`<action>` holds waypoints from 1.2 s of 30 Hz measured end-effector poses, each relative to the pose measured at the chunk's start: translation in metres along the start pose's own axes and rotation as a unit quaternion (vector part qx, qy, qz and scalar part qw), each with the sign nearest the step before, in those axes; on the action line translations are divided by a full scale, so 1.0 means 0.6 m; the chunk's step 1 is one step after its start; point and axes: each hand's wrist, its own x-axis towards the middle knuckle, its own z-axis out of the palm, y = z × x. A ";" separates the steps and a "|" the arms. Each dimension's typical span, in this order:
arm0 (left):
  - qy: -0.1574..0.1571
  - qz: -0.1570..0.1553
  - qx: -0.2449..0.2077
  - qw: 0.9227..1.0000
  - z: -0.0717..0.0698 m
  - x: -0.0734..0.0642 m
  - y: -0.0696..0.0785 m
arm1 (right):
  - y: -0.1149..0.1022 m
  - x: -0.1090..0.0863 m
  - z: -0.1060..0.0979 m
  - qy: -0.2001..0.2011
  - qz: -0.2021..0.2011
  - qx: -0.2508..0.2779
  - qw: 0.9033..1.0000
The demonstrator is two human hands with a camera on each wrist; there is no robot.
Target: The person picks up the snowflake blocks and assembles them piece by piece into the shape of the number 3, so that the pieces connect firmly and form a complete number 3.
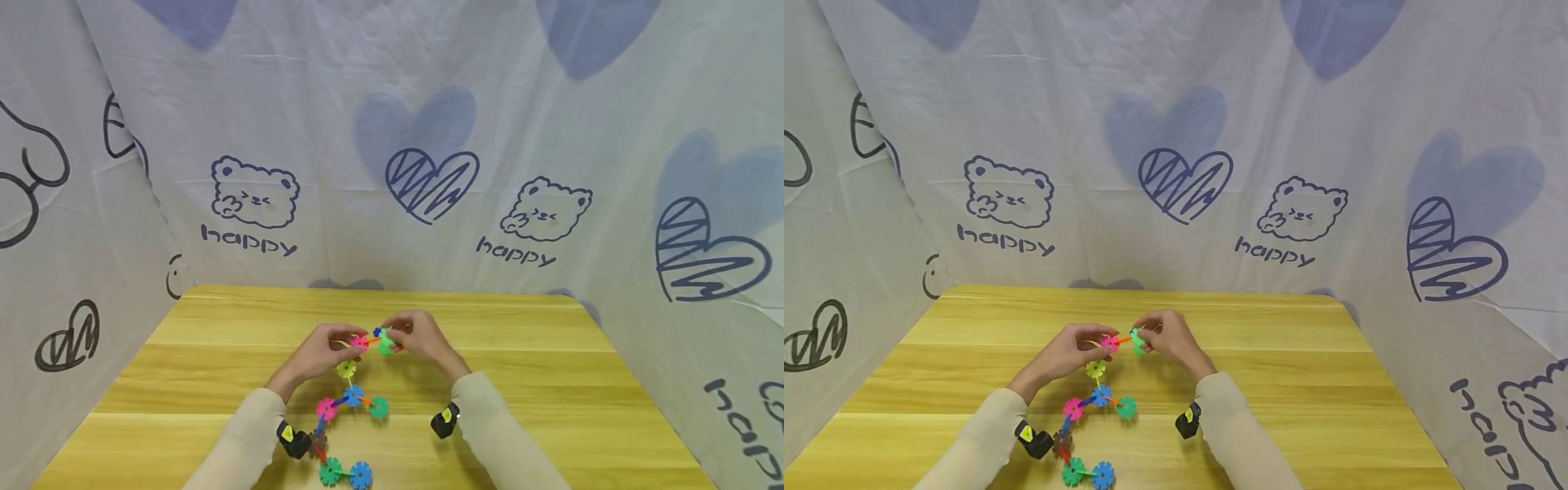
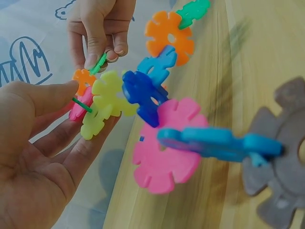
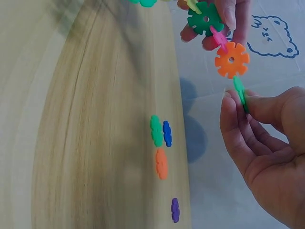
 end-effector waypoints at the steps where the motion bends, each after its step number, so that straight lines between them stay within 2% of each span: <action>1: 0.000 -0.001 0.001 1.000 0.000 0.000 0.000 | 0.000 0.000 0.000 0.000 -0.002 0.001 1.000; 8: -0.001 -0.002 0.007 1.000 0.000 0.002 -0.001 | 0.000 0.000 0.003 -0.008 -0.008 0.010 1.000; 15: 0.028 -0.017 0.015 0.999 0.001 0.002 -0.010 | 0.001 -0.002 0.003 -0.003 -0.007 0.013 1.000; 20: 0.028 -0.017 0.024 0.999 0.000 0.002 -0.013 | 0.003 -0.002 0.004 0.008 -0.007 0.017 1.000; 29: 0.038 -0.020 0.014 0.999 0.010 0.007 -0.007 | -0.001 0.001 0.013 0.044 -0.024 -0.032 0.998; 36: 0.034 -0.017 0.010 0.999 0.008 0.007 -0.007 | -0.001 0.006 0.017 0.048 -0.026 -0.043 0.998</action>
